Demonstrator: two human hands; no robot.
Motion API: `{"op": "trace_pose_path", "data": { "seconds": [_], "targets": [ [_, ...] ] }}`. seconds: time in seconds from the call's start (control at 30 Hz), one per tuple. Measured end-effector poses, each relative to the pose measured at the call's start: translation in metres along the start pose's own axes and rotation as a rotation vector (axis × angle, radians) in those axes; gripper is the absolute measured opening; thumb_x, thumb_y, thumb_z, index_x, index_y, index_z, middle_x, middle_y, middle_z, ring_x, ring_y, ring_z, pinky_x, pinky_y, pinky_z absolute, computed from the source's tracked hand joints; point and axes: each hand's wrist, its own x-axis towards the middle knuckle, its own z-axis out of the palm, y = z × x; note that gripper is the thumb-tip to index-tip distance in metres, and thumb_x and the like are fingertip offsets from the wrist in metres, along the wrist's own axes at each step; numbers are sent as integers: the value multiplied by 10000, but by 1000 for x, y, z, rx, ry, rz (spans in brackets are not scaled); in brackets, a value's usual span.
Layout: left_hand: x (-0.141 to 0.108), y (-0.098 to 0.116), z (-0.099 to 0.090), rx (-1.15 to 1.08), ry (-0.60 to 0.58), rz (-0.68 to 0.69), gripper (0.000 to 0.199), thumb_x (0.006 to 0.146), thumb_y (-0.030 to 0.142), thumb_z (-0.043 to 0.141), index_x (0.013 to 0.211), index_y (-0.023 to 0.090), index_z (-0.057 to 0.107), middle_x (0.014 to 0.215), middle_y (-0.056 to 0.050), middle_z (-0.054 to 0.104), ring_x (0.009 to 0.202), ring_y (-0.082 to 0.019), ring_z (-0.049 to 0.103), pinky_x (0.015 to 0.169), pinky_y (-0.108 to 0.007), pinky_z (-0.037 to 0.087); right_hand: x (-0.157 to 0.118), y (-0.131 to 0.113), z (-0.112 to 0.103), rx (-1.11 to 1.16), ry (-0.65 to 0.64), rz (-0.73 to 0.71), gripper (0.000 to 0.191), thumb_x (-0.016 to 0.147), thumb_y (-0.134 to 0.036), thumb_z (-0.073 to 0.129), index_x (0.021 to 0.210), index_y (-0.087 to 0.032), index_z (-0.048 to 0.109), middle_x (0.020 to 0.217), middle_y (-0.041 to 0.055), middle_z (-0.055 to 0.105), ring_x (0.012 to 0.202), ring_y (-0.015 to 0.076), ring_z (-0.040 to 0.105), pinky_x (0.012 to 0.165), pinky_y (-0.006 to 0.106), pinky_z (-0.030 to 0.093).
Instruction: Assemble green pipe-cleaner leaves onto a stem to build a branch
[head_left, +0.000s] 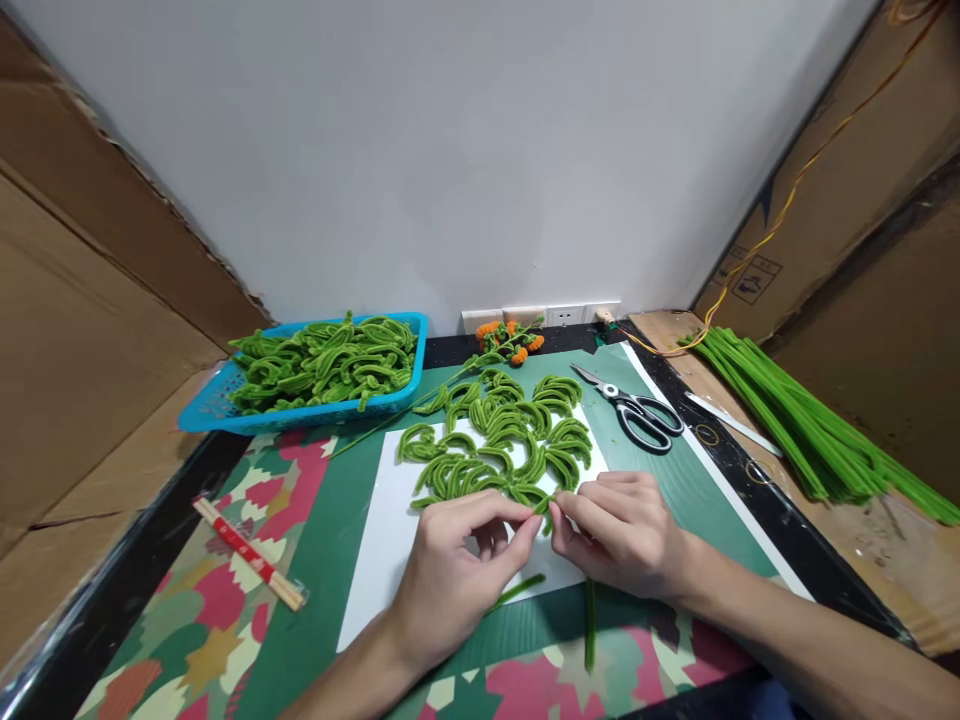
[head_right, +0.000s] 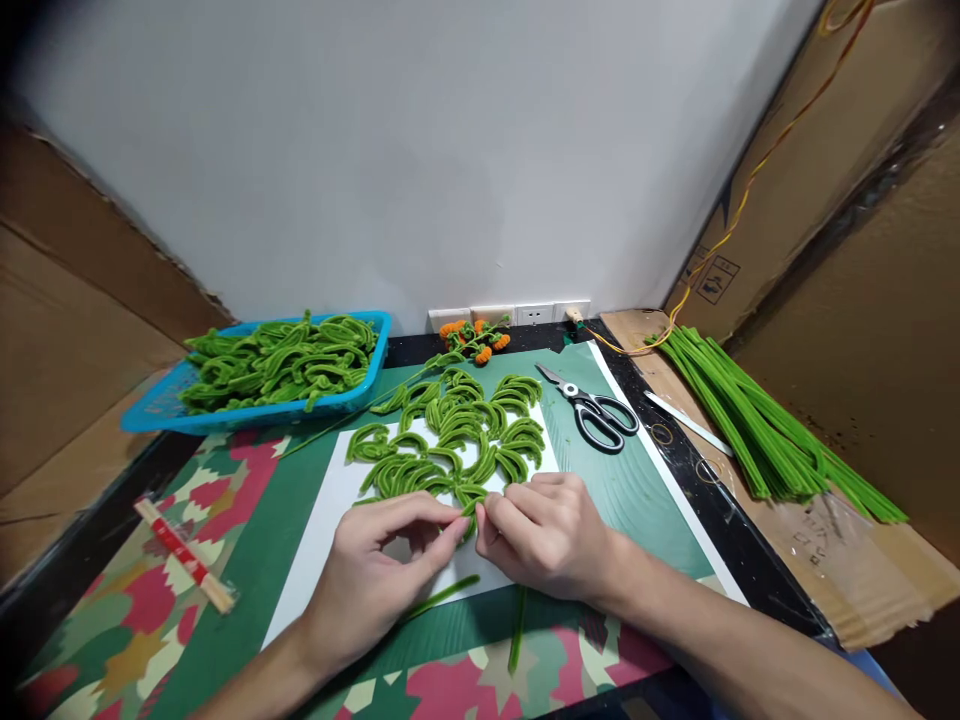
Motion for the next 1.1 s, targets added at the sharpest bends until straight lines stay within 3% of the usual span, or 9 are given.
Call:
{"op": "trace_pose_path", "data": {
  "seconds": [0.13,0.23,0.4,0.47,0.6,0.67,0.8,0.97,1.1],
  "targets": [
    [3,3,-5,56,-6,84,165,924,131,686,765,174,686,647,22,620,540,-95,529,514,-204,425,-2,-5,4,-7,-14,-31,255,966,-100,618,726,-183,609,531,-61,499,452,107,354,494,318,260],
    [6,4,-18,90,-128,148,177,941,115,661,777,179,669,668,26,605,568,-94,530,529,-203,413,1,-2,2,30,-49,-43,298,980,-133,601,687,-184,597,525,-53,505,455,109,386,506,328,244],
    [-10,0,-48,253,-234,143,120,1030,156,614,970,205,705,761,24,644,610,-101,559,586,-219,428,6,25,-14,230,-295,26,402,1063,-242,559,664,-201,568,555,-47,528,469,98,397,509,292,256],
    [-24,-4,-55,349,-259,127,133,1050,151,583,1017,214,695,815,13,659,660,-113,600,615,-229,435,7,41,-22,216,-274,93,434,1071,-215,543,637,-203,537,542,-53,502,461,91,373,503,282,238],
    [-49,-12,-57,435,-280,119,136,1076,159,538,1057,219,659,887,-4,678,732,-132,661,678,-239,467,6,72,-40,-21,-144,329,481,1059,-284,568,587,-205,515,514,-46,489,457,96,363,519,275,242],
    [-55,-15,-55,472,-263,131,133,1079,170,532,1038,221,648,872,-4,672,710,-136,655,668,-246,463,7,86,-49,-138,-150,471,495,1045,-360,568,576,-207,540,489,-35,488,444,110,367,525,285,245],
    [-57,-17,-54,522,-282,119,171,1095,193,494,1026,230,645,880,-9,665,736,-149,679,691,-251,486,9,110,-71,-304,-127,793,426,1007,-441,567,676,-207,698,614,38,674,546,176,573,563,292,308],
    [-55,-15,-57,578,-278,101,204,1097,228,485,1005,250,666,880,-7,673,725,-158,710,670,-247,517,6,143,-104,-622,-385,1114,262,965,-431,626,1011,-263,821,927,116,803,825,335,734,614,335,368],
    [-57,-16,-60,601,-262,161,200,1071,217,511,1110,266,700,942,-27,725,761,-180,748,691,-244,563,-4,168,-126,-728,-539,1267,222,912,-354,678,1022,-235,829,1002,191,793,943,409,751,708,409,479]
  ]
}}
